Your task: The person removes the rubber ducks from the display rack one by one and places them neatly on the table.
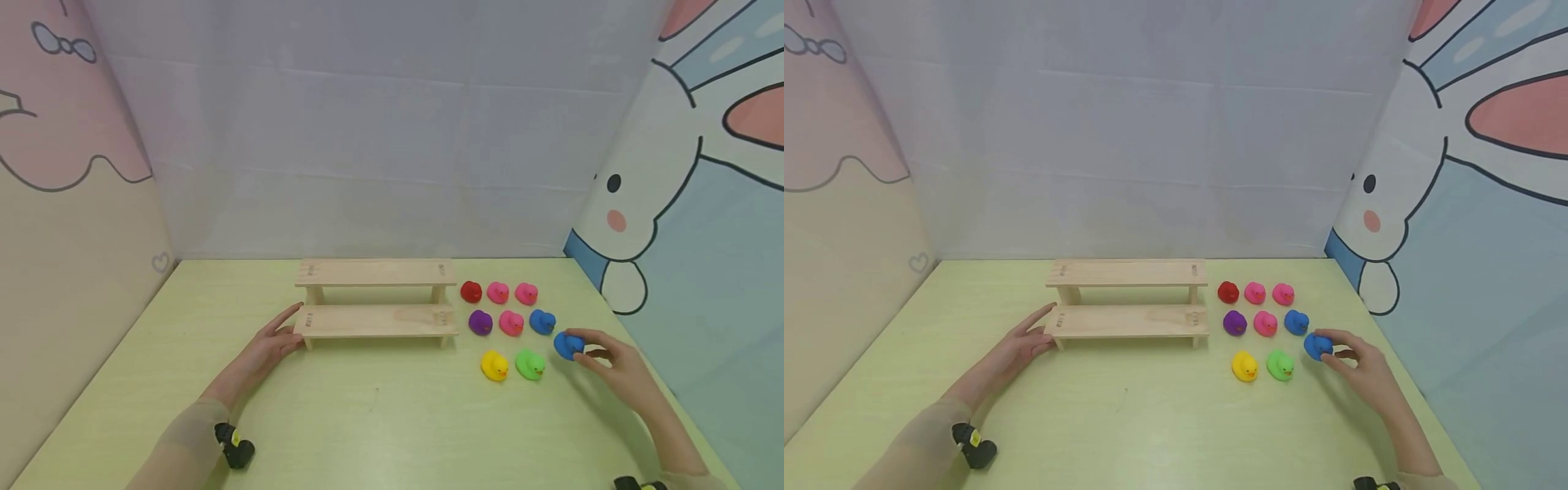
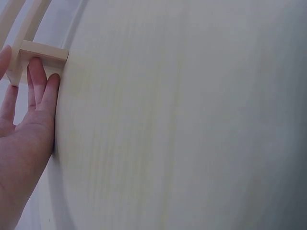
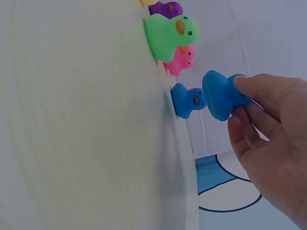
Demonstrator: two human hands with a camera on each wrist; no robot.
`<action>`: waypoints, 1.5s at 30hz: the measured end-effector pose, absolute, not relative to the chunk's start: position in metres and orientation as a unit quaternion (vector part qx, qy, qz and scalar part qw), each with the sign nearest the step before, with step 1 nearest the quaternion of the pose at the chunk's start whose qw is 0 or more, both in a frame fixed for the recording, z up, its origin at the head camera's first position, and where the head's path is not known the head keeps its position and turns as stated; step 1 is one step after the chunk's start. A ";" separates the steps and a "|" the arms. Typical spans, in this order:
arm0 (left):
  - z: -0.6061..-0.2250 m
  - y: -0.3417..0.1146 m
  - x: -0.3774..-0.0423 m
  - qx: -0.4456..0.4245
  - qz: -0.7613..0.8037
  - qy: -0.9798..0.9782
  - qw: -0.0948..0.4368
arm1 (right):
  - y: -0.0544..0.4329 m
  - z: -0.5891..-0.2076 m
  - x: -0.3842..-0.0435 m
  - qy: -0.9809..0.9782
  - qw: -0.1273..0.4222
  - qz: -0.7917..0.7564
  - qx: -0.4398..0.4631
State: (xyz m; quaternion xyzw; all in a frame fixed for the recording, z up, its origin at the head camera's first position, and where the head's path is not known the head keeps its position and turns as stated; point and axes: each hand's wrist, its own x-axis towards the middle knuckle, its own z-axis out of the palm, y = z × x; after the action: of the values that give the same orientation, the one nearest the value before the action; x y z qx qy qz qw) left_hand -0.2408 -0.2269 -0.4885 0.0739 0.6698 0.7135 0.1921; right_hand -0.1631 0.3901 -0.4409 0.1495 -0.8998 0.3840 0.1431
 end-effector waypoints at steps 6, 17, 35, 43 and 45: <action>-0.487 -0.226 -0.240 0.074 0.715 0.667 0.196 | 0.399 -0.451 -0.164 -0.905 0.110 0.382 0.148; -0.487 -0.226 -0.238 0.075 0.715 0.669 0.190 | 0.403 -0.454 -0.164 -0.910 0.030 0.388 0.146; -0.486 -0.226 -0.238 0.072 0.719 0.665 0.190 | 0.404 -0.450 -0.166 -0.928 -0.005 0.351 0.124; -0.485 -0.226 -0.239 0.068 0.716 0.668 0.191 | 0.402 -0.447 -0.165 -0.930 -0.007 0.349 0.118; -0.485 -0.226 -0.239 0.068 0.716 0.667 0.193 | 0.401 -0.447 -0.165 -0.930 -0.006 0.348 0.116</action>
State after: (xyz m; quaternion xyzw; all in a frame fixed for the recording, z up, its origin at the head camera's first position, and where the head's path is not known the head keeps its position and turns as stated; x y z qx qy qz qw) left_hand -0.2388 -0.2257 -0.4847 0.0682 0.6674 0.7161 0.1926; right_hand -0.1653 0.4013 -0.4465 0.1164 -0.9301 0.3483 -0.0055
